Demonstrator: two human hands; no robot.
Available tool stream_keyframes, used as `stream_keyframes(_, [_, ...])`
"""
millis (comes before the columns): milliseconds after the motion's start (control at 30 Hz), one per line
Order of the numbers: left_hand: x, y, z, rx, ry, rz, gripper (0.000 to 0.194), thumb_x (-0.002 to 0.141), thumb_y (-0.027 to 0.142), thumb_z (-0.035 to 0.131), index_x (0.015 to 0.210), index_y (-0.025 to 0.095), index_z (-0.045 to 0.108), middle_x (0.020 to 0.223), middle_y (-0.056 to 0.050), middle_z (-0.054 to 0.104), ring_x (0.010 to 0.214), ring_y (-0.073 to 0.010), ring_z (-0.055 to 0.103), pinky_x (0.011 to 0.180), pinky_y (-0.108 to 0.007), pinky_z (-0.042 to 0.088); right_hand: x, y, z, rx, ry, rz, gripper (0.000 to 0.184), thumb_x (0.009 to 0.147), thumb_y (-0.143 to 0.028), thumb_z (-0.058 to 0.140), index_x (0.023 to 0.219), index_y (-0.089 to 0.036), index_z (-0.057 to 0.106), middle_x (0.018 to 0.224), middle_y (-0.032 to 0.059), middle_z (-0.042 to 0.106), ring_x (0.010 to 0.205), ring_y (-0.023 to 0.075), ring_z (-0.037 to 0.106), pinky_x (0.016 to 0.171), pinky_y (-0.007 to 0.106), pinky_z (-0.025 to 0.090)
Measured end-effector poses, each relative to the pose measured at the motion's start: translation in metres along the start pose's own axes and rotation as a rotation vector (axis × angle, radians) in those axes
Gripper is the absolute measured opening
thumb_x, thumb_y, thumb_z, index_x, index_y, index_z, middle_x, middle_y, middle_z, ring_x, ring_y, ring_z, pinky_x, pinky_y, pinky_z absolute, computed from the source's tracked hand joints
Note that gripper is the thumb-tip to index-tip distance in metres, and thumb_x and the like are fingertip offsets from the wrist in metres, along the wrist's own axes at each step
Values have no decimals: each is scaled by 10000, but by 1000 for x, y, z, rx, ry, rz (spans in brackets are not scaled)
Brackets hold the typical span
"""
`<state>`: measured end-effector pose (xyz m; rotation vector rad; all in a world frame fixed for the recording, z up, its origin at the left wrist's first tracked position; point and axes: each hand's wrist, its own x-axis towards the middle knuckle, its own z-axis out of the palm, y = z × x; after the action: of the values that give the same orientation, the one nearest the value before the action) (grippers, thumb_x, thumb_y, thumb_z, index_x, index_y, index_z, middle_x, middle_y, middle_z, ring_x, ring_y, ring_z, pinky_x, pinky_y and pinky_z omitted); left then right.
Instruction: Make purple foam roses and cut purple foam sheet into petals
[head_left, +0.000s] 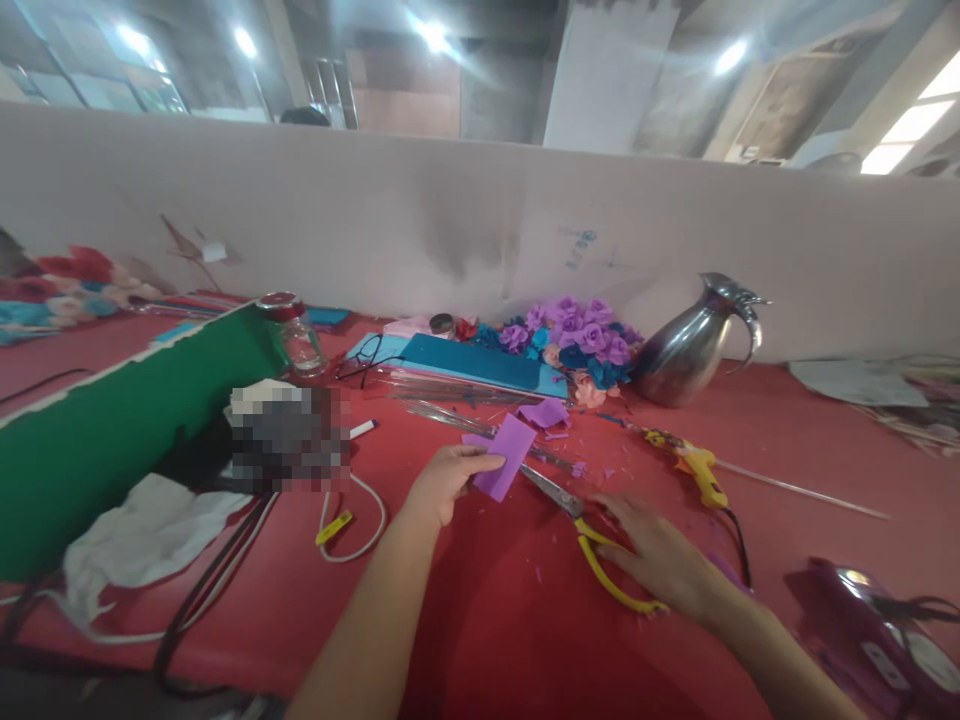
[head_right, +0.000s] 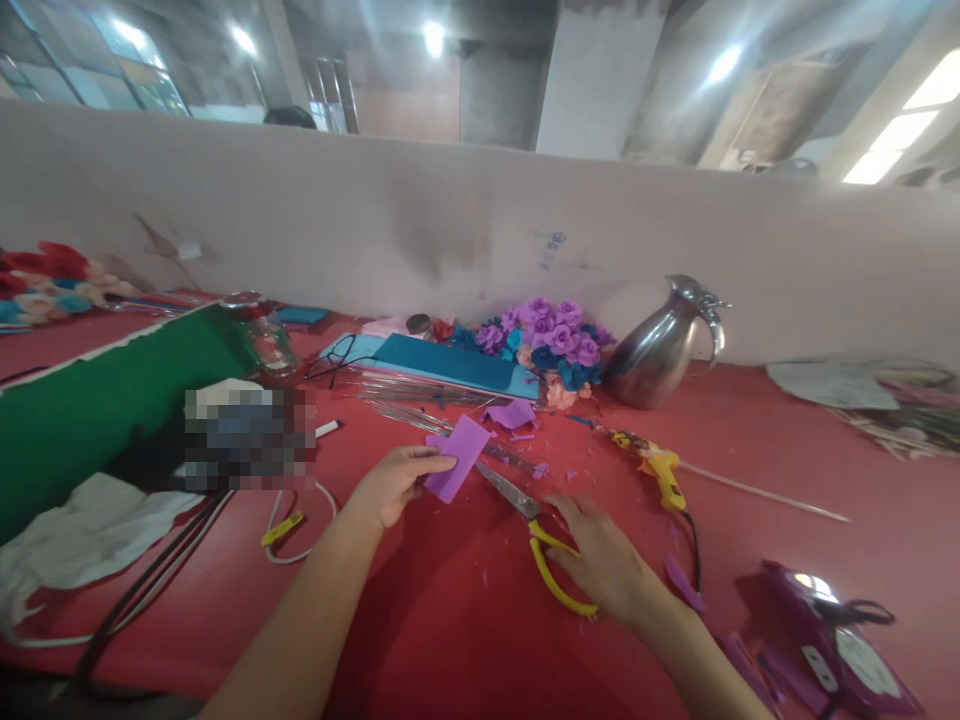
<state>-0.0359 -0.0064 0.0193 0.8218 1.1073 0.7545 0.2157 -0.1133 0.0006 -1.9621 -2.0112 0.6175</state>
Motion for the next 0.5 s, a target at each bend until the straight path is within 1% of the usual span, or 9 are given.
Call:
stream_keyframes(67, [0,0,0,-17,0,-1,299,464,233,817,731,129,732,676,-63,703,609,-148,602,604,-263,446,0,-4,-3,5,-7,-3,411,771,-320,537,1158,-186,557,1158,120,624,1046,258,592,909,379,424])
stream_keyframes(133, [1,0,0,-38,1,4,277,472,218,805,723,127,731,661,-58,696,602,-146,599,594,-260,450,0,-7,-7,20,-29,-23,332,738,-260,536,1058,-195,595,1038,85,675,922,238,634,817,333,456])
stream_keyframes(200, [2,-1,-1,-75,3,21,245,484,212,791,703,126,726,652,-50,690,594,-137,593,584,-250,450,1,-9,-9,38,-46,-26,244,703,-201,523,929,-201,614,882,48,702,777,218,650,699,293,462])
stream_keyframes(267, [4,-2,-2,-127,11,44,207,497,211,778,679,133,717,653,-38,686,591,-126,587,577,-238,448,1,-10,-10,77,-32,-10,221,695,-191,517,888,-209,625,801,32,710,718,222,655,640,285,459])
stream_keyframes(400, [9,-6,-7,-215,33,81,205,510,217,776,689,145,706,671,-30,688,603,-126,594,576,-235,458,0,-8,-12,231,18,10,335,745,-300,550,1048,-199,650,909,52,733,831,264,671,701,326,503])
stream_keyframes(500, [12,-8,-9,-255,58,69,212,511,209,779,695,146,694,673,-32,688,607,-128,600,561,-229,460,-4,-8,-17,387,0,25,470,775,-429,558,1161,-169,625,1026,74,717,938,281,656,775,349,527])
